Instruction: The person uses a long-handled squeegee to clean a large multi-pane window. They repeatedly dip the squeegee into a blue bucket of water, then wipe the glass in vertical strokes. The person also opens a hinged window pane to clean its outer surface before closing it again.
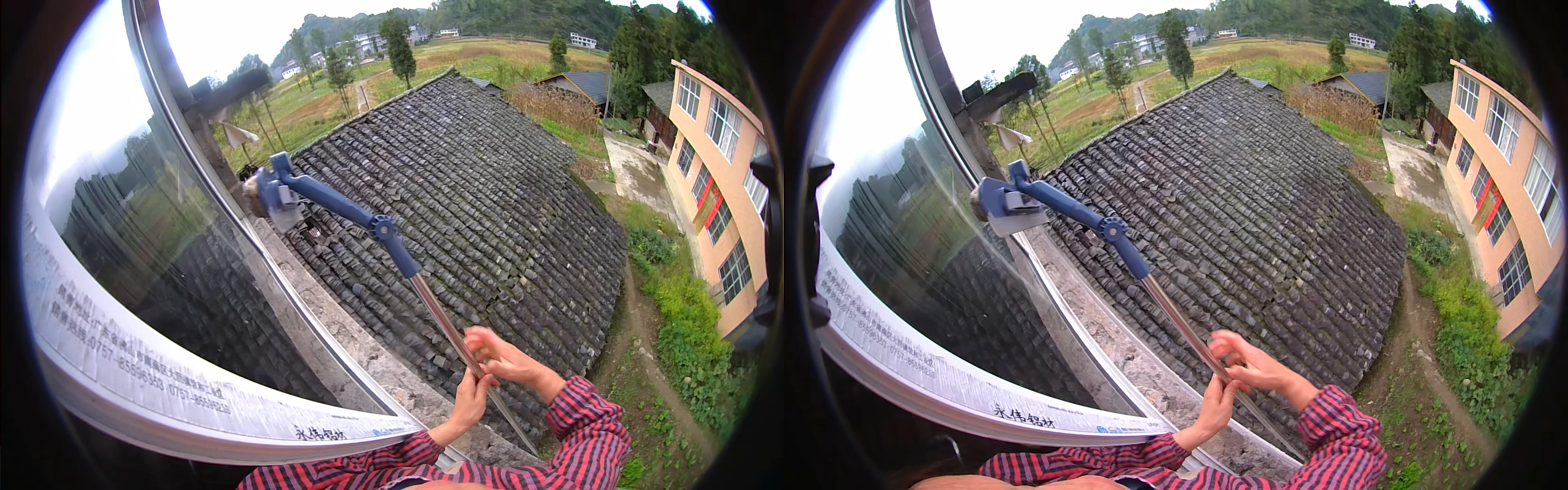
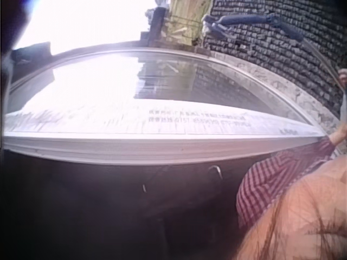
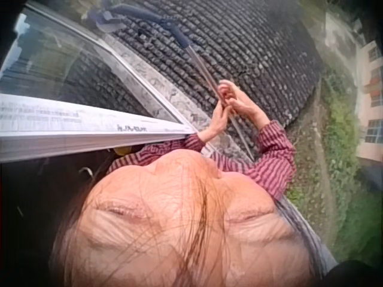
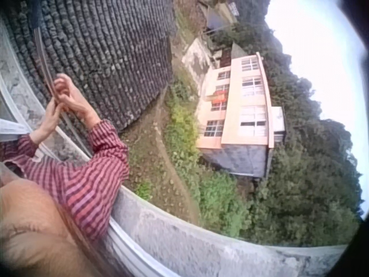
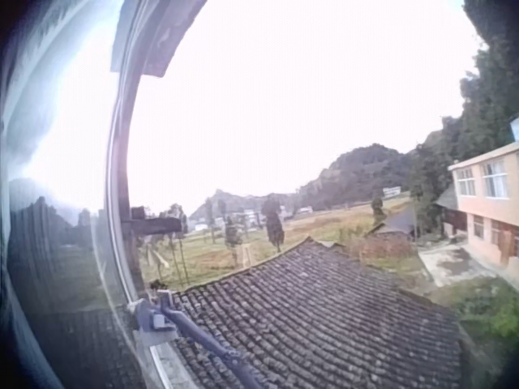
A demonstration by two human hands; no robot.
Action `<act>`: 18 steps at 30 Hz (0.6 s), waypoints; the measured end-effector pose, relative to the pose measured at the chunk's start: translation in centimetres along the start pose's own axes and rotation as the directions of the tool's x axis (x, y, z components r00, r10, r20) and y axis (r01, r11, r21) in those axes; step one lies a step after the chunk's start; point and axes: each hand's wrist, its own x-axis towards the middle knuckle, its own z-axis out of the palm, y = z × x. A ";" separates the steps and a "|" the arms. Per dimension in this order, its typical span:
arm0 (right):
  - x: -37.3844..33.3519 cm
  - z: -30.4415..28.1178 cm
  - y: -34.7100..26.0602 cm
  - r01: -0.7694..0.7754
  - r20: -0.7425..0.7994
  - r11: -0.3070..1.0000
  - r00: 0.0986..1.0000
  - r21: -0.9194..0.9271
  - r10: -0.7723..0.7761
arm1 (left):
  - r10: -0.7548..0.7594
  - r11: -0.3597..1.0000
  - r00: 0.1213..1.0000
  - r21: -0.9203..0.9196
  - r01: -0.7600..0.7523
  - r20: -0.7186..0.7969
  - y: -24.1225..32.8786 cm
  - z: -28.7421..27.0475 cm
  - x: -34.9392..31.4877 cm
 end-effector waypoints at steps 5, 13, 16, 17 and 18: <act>-9.6 -2.9 9.6 -0.320 0.226 0.800 0.847 -0.507 0.481 | -0.059 0.995 0.998 -0.083 0.059 -0.003 0.3 0.3 -0.1; -21.0 1.0 21.1 -0.712 -0.190 0.649 0.700 -0.270 0.689 | -0.046 0.997 0.995 -0.060 0.052 0.090 1.5 0.3 -0.3; -20.6 1.4 21.6 -0.575 -0.334 0.772 0.808 -0.271 0.485 | -0.054 0.960 0.985 0.279 0.006 0.166 3.2 -0.4 -1.9; -18.9 1.1 21.6 -0.455 -0.389 0.804 0.869 -0.384 0.306 | -0.149 0.860 0.969 0.510 0.029 0.196 4.2 -0.8 -2.7; -16.9 0.3 21.3 -0.408 -0.399 0.853 0.877 -0.325 0.268 | -0.067 0.886 0.952 0.456 -0.081 0.300 5.4 -1.8 -3.7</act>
